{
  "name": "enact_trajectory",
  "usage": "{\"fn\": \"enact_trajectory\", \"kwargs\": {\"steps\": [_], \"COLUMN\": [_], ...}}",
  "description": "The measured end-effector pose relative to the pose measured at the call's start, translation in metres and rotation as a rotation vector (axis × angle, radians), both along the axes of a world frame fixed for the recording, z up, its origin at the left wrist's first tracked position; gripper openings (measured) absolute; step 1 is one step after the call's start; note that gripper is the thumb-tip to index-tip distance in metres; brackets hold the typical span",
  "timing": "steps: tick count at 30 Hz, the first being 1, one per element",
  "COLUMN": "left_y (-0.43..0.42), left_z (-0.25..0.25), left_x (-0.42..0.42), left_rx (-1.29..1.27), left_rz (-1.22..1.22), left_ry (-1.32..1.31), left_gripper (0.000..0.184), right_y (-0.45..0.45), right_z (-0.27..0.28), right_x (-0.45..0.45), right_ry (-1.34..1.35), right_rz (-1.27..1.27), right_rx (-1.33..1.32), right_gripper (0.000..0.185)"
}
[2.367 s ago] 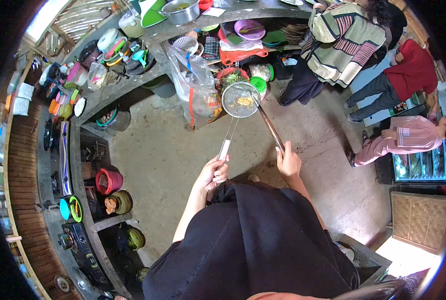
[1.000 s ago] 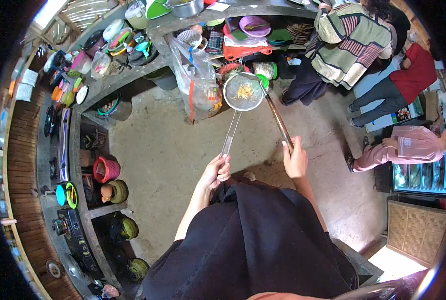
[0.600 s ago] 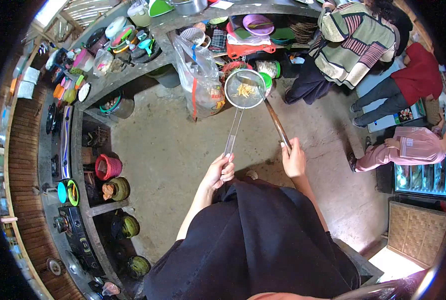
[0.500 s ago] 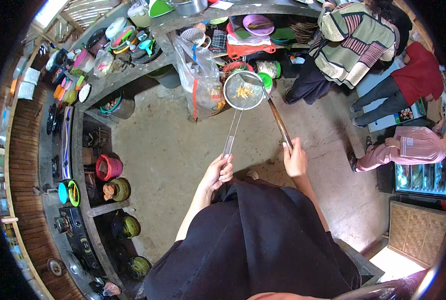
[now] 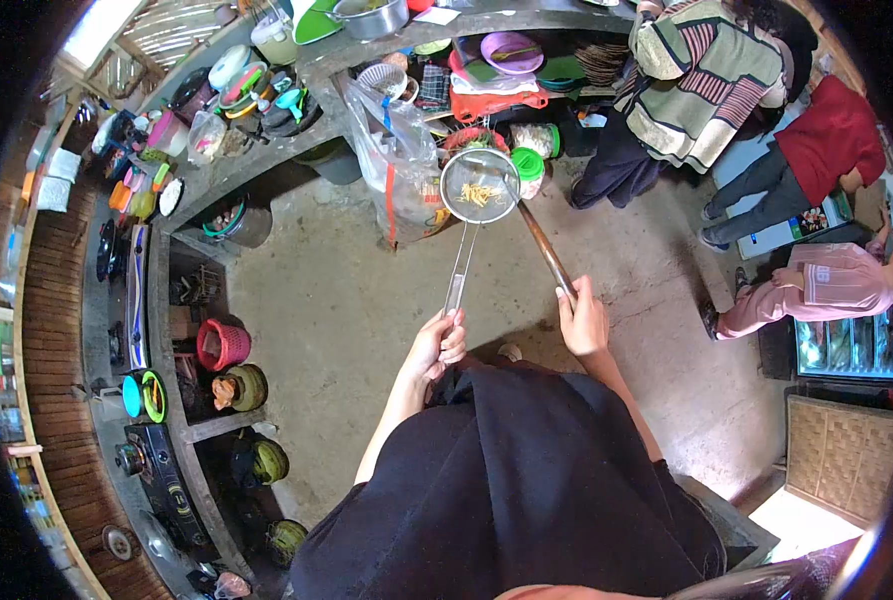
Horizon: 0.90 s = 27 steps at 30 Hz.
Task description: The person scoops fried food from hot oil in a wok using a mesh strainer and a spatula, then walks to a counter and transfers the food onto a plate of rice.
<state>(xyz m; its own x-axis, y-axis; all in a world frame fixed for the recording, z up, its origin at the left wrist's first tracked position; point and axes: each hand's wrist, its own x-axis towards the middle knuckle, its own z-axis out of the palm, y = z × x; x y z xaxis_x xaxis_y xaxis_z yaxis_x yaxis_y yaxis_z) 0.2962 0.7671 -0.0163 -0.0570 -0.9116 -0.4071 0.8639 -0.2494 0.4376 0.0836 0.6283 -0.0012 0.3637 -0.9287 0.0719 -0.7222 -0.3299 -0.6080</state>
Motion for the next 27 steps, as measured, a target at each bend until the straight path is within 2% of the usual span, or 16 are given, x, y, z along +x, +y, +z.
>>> {"fn": "enact_trajectory", "kwargs": {"steps": [9, 15, 21, 27], "left_y": [0.0, 0.003, 0.003, 0.0], "left_z": [0.004, 0.002, -0.001, -0.002], "left_x": [0.0, -0.006, -0.008, -0.014], "left_rx": [-0.003, 0.01, -0.013, 0.012], "left_rz": [-0.013, -0.008, -0.008, 0.008], "left_ry": [-0.026, -0.032, -0.027, -0.05], "left_gripper": [0.016, 0.017, 0.017, 0.017], "right_y": [-0.014, -0.008, -0.007, -0.007], "right_z": [-0.017, -0.028, -0.036, -0.034], "right_x": [-0.011, -0.016, -0.018, -0.024], "right_ry": [0.127, 0.098, 0.142, 0.156], "right_rz": [0.017, 0.007, 0.012, 0.025], "right_rx": [-0.172, -0.22, -0.139, -0.17], "right_gripper": [0.022, 0.023, 0.025, 0.025]}}
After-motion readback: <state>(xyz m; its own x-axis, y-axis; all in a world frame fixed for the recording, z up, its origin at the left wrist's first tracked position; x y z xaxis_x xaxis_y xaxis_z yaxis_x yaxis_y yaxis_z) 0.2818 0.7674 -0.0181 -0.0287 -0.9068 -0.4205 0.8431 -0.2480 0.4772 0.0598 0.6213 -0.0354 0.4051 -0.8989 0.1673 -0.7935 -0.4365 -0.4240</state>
